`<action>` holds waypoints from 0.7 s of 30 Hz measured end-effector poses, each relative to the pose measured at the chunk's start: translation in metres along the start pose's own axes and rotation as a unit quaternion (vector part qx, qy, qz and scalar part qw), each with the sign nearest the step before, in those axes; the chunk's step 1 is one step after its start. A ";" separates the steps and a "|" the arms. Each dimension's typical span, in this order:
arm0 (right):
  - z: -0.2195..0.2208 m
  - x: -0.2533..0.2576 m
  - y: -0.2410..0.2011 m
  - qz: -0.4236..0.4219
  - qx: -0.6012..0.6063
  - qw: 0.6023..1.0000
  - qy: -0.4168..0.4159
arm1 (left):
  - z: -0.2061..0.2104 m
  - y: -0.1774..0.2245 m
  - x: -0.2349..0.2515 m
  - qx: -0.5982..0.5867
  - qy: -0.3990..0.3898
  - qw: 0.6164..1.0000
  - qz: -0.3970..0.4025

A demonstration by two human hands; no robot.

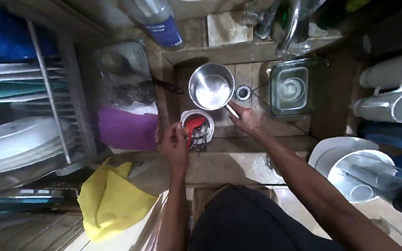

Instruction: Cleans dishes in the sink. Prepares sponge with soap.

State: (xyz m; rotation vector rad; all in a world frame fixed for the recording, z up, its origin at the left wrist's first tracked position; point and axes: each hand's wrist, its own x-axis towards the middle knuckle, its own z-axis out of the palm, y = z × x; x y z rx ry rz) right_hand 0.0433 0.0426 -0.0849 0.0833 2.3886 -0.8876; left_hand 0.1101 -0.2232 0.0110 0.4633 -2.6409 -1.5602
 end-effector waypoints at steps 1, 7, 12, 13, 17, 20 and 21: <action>0.006 0.011 -0.002 -0.006 0.002 1.000 0.005 | 0.003 -0.003 -0.004 -0.010 0.003 1.000 -0.001; 0.029 0.040 0.003 -0.017 0.016 1.000 0.008 | 0.009 -0.021 -0.013 -0.035 -0.031 0.999 0.005; 0.052 0.058 0.005 -0.004 0.048 0.999 -0.008 | 0.012 -0.028 0.000 -0.027 -0.069 0.997 0.011; 0.055 0.060 0.005 -0.005 0.059 0.998 -0.008 | 0.012 -0.031 0.003 -0.027 -0.076 0.997 0.014; 0.065 0.064 0.008 -0.018 0.094 0.995 0.000 | 0.016 -0.033 0.010 -0.020 -0.095 0.995 -0.003; 0.067 0.065 0.010 -0.017 0.100 0.995 0.004 | 0.025 -0.033 0.014 -0.013 -0.108 0.994 -0.009; 0.069 0.066 0.012 -0.021 0.103 0.994 0.007 | 0.029 -0.033 0.016 -0.011 -0.112 0.994 -0.010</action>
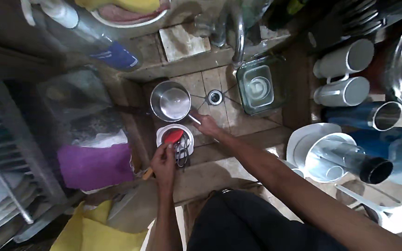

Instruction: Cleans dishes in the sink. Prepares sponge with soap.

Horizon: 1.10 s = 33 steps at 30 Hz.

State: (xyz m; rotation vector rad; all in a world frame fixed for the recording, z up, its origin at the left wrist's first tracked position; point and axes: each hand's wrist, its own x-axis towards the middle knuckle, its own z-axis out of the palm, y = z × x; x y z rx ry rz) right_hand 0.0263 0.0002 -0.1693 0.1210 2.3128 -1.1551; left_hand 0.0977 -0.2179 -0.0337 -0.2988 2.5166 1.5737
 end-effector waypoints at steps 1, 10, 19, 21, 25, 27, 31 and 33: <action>0.001 0.000 0.001 -0.003 0.004 1.000 0.000 | 0.003 0.000 0.002 0.003 -0.004 1.000 -0.001; -0.007 -0.003 -0.005 -0.018 0.015 0.997 -0.077 | 0.025 0.022 0.024 0.017 -0.037 0.999 0.011; -0.134 -0.058 0.055 0.185 -0.137 0.920 0.317 | 0.049 0.020 0.028 0.002 -0.087 0.996 0.009; -0.151 -0.061 0.082 0.239 -0.169 0.919 0.265 | 0.051 0.021 0.027 0.001 -0.090 0.996 0.003; -0.162 -0.059 0.101 0.276 -0.217 0.917 0.188 | 0.050 0.020 0.026 0.002 -0.095 0.995 -0.007; -0.164 -0.057 0.108 0.264 -0.226 0.918 0.193 | 0.049 0.018 0.026 -0.004 -0.089 0.996 -0.011; -0.171 -0.059 0.109 0.208 -0.216 0.927 0.226 | 0.049 0.018 0.030 -0.010 -0.082 0.996 -0.026; -0.176 -0.063 0.103 0.192 -0.184 0.933 0.242 | 0.050 0.019 0.032 -0.009 -0.092 0.995 -0.029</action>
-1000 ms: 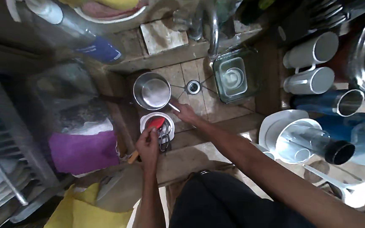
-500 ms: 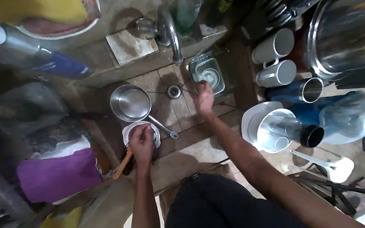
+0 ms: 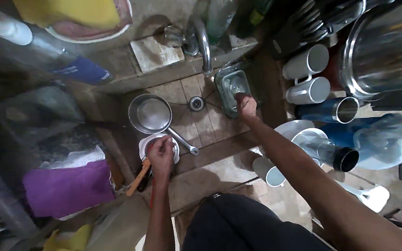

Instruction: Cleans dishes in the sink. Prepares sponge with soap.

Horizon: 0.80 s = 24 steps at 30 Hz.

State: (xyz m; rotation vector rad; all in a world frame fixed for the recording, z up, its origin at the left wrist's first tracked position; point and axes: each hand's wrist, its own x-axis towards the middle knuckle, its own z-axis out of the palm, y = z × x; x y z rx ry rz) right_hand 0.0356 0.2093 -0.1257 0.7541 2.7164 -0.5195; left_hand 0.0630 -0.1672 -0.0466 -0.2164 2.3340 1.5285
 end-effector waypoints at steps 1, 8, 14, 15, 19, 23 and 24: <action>-0.005 -0.001 -0.002 0.008 0.033 0.999 0.006 | 0.001 0.001 0.002 -0.002 -0.006 1.000 0.003; -0.035 -0.014 -0.002 0.289 0.699 0.654 -0.032 | 0.011 0.013 0.008 -0.024 -0.047 0.998 0.030; -0.038 -0.039 -0.046 0.266 0.676 0.683 -0.072 | 0.002 -0.001 -0.015 -0.023 -0.065 0.998 -0.014; -0.035 -0.048 -0.060 0.220 0.627 0.743 -0.084 | 0.000 -0.004 -0.019 -0.021 -0.066 0.997 -0.027; 0.003 -0.073 -0.117 -0.124 0.437 0.884 -0.106 | -0.007 -0.016 -0.030 -0.029 -0.050 0.997 -0.051; 0.051 -0.069 -0.193 -0.392 0.220 0.890 -0.077 | -0.014 -0.015 -0.034 -0.040 -0.029 0.997 -0.063; 0.067 -0.063 -0.210 -0.428 0.171 0.884 -0.081 | -0.017 -0.013 -0.035 -0.033 -0.025 0.997 -0.067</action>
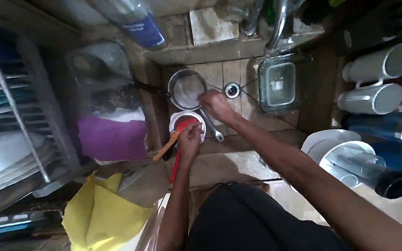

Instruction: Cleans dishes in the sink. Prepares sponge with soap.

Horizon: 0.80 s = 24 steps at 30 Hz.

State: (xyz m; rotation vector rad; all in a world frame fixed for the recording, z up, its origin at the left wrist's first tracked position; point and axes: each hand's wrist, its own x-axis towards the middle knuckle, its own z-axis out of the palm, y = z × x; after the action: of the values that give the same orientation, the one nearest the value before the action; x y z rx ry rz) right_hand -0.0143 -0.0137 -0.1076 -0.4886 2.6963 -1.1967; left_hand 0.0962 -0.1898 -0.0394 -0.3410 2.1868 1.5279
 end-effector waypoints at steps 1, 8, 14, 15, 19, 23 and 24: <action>0.015 0.016 0.001 -0.008 -0.032 0.999 -0.036 | -0.002 0.002 -0.001 0.007 0.007 1.000 -0.001; 0.075 0.063 -0.002 0.131 -0.088 0.976 -0.151 | -0.023 0.002 -0.003 -0.015 0.067 0.998 -0.009; 0.053 0.062 -0.008 0.150 -0.103 0.968 -0.174 | -0.018 -0.004 0.014 -0.026 0.069 0.997 -0.006; 0.042 0.057 -0.006 0.140 -0.100 0.975 -0.140 | -0.016 -0.004 0.017 -0.024 0.066 0.997 -0.004; -0.038 0.007 0.037 0.186 -0.101 0.969 0.125 | -0.008 -0.001 0.030 -0.020 0.049 0.998 0.017; -0.102 -0.078 0.118 0.415 -0.156 0.885 0.142 | -0.002 0.003 0.036 -0.015 0.028 0.999 0.036; -0.108 -0.095 0.133 0.446 -0.158 0.874 0.108 | 0.001 0.004 0.037 -0.016 0.021 0.999 0.038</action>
State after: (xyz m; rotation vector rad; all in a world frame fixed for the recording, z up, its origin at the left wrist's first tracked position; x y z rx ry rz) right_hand 0.0151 0.1782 -0.1336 0.8451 2.7149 -0.5578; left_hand 0.0627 -0.1859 -0.0541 -0.3058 2.2343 1.6109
